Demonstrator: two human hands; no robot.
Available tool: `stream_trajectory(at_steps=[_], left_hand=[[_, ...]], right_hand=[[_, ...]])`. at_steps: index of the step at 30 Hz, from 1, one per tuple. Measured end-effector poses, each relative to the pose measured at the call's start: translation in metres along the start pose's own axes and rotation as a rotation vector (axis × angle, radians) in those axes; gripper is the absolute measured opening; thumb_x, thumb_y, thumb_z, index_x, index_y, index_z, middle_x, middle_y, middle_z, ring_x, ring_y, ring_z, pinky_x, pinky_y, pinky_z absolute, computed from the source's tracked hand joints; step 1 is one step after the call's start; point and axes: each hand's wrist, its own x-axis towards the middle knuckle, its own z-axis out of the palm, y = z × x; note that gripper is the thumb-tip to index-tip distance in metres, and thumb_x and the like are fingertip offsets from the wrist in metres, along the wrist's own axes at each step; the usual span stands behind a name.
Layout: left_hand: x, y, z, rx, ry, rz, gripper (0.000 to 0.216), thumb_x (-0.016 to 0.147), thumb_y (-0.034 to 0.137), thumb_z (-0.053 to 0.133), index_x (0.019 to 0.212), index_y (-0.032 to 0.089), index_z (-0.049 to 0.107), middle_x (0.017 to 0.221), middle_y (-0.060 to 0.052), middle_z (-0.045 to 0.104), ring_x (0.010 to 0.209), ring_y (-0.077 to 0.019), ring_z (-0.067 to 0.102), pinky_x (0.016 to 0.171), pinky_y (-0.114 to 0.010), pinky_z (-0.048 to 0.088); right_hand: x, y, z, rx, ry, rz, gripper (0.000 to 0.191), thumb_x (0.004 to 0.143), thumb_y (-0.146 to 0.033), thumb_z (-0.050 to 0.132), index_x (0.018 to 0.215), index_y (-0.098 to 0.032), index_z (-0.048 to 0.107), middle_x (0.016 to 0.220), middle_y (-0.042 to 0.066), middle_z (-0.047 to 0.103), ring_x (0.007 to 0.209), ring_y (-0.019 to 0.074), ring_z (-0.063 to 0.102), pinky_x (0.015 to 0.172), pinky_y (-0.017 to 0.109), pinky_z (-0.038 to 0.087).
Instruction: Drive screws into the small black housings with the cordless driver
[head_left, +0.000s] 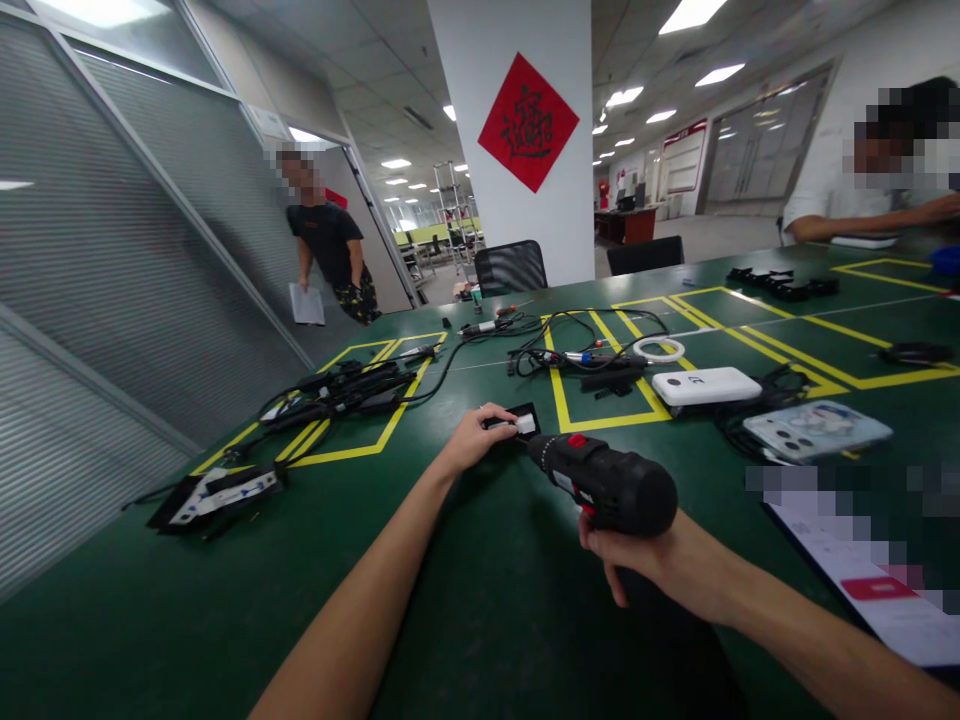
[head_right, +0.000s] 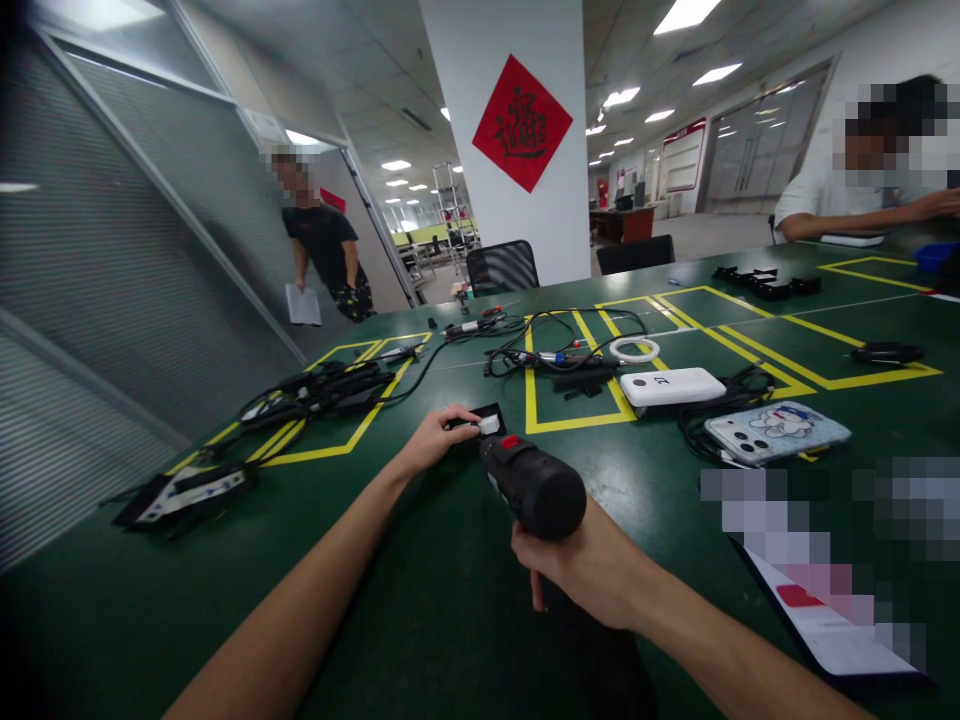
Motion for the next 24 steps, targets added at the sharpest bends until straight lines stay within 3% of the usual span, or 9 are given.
stream_trajectory(at_steps=[5,11,18,21,24], left_hand=[[0.0003,0.0003,-0.0001,0.004,-0.003,0.001,0.028,0.07,0.038,0.063,0.092,0.02,0.068,0.098,-0.005,0.064,0.096,-0.0215,0.057,0.089,-0.035,0.04],[-0.0009,0.0026,-0.0001,0.003,-0.001,-0.026,0.03,0.07,0.04,0.063,0.092,0.02,0.068,0.099,-0.006,0.064,0.096,-0.0218,0.057,0.089,-0.036,0.041],[0.0005,-0.0006,0.0005,-0.005,-0.005,-0.011,0.03,0.071,0.04,0.063,0.092,0.02,0.068,0.099,-0.005,0.063,0.097,-0.0217,0.057,0.088,-0.035,0.041],[0.0007,-0.0012,0.0008,0.005,0.001,-0.011,0.03,0.07,0.04,0.063,0.092,0.02,0.068,0.098,-0.005,0.064,0.097,-0.0217,0.057,0.088,-0.035,0.041],[0.0001,-0.0004,0.0008,0.012,0.001,-0.011,0.03,0.07,0.04,0.063,0.092,0.02,0.068,0.098,-0.005,0.064,0.096,-0.0213,0.057,0.087,-0.035,0.042]], right_hand=[[-0.0009,-0.0009,0.0002,-0.002,-0.009,0.001,0.014,0.082,-0.027,0.054,0.091,-0.016,0.057,0.078,-0.001,0.059,0.051,0.009,0.055,0.063,0.028,0.044],[-0.0008,-0.0034,-0.0011,-0.046,0.003,0.054,0.012,0.083,-0.025,0.053,0.091,-0.017,0.056,0.055,-0.006,0.055,0.051,0.012,0.056,0.061,0.026,0.041],[-0.0002,-0.001,-0.0007,0.025,-0.011,0.0,0.012,0.08,-0.022,0.055,0.091,-0.016,0.056,0.085,0.0,0.06,0.049,0.0078,0.055,0.058,0.026,0.042],[-0.0001,0.0006,-0.0004,0.025,-0.007,-0.004,0.012,0.081,-0.022,0.054,0.091,-0.017,0.056,0.084,0.0,0.06,0.048,0.0079,0.055,0.057,0.025,0.041],[0.0002,-0.0002,-0.0002,0.006,0.004,0.02,0.011,0.081,-0.022,0.054,0.091,-0.018,0.056,0.069,-0.004,0.059,0.049,0.0098,0.057,0.058,0.025,0.042]])
